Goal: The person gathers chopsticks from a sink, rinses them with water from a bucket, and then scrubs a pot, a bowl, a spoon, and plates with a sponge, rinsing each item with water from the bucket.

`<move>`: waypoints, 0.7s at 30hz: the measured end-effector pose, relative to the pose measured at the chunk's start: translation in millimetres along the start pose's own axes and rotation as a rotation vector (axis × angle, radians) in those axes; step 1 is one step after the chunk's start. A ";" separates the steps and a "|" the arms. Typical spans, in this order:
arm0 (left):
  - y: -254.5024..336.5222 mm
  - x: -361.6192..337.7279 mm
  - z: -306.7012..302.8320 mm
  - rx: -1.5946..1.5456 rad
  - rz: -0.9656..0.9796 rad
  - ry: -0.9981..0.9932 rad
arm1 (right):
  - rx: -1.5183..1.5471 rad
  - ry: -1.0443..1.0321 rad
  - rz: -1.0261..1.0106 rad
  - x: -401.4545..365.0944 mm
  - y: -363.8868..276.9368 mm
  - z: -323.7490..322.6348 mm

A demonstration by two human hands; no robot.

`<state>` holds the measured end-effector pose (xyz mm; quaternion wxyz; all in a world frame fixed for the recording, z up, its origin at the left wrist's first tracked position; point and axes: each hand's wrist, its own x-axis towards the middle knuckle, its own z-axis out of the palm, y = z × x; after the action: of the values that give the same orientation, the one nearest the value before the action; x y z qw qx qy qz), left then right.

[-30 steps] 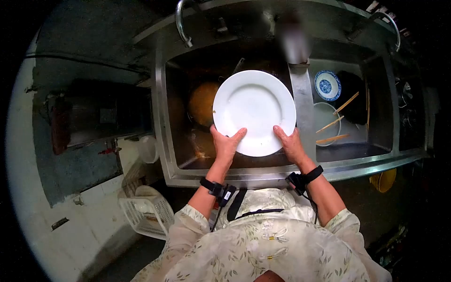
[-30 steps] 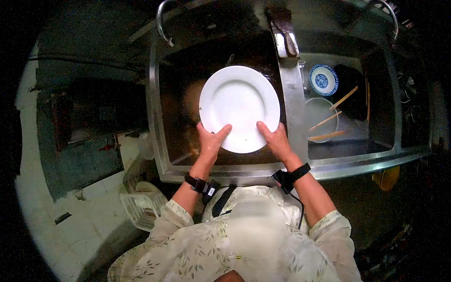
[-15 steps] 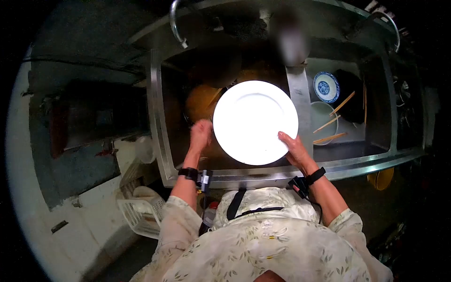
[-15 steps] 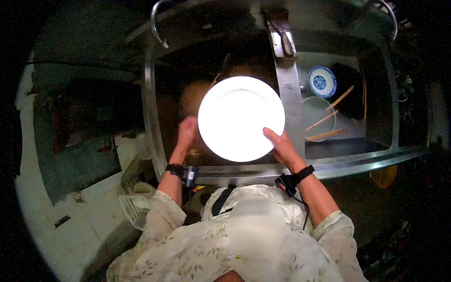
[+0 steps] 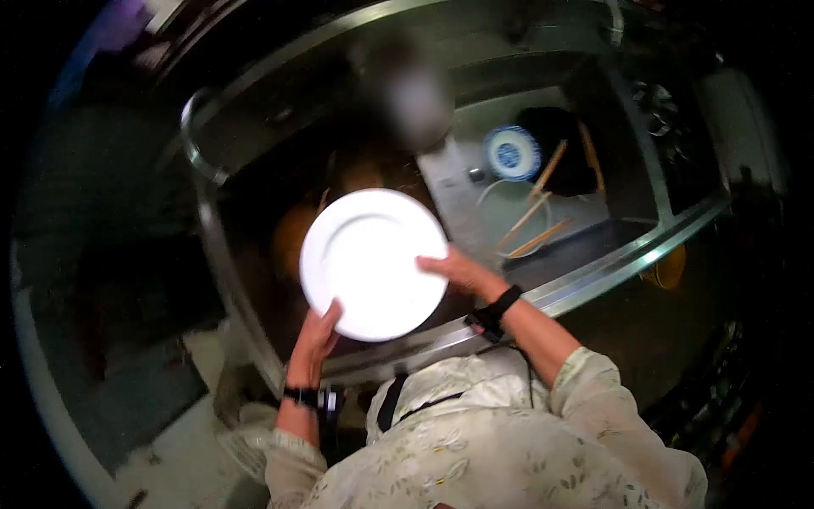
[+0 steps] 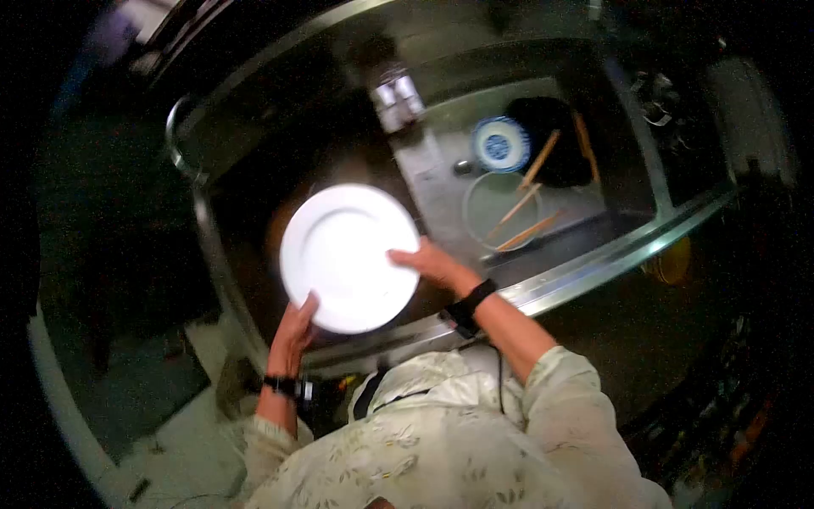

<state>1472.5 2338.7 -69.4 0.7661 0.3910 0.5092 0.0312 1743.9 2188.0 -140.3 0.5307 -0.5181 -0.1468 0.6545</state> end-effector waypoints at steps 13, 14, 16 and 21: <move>109.5 -17.6 75.0 0.233 0.297 0.217 | -1.022 -0.015 -0.716 -32.1 -2.8 -30.2; 118.6 -2.0 93.9 0.236 0.303 0.201 | -1.073 -0.029 -0.870 -24.6 13.2 -34.5; 132.0 26.8 137.8 0.246 0.240 -0.020 | -1.193 -0.097 -0.855 -18.3 31.2 -39.9; 105.1 98.5 283.3 0.267 0.102 -0.136 | -1.405 -0.156 -0.743 -7.4 26.9 -33.9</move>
<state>1784.5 2294.8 -27.8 0.7373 0.5160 0.4354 -0.0247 1756.9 2159.0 -170.6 0.2516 -0.6011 -0.7248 0.2237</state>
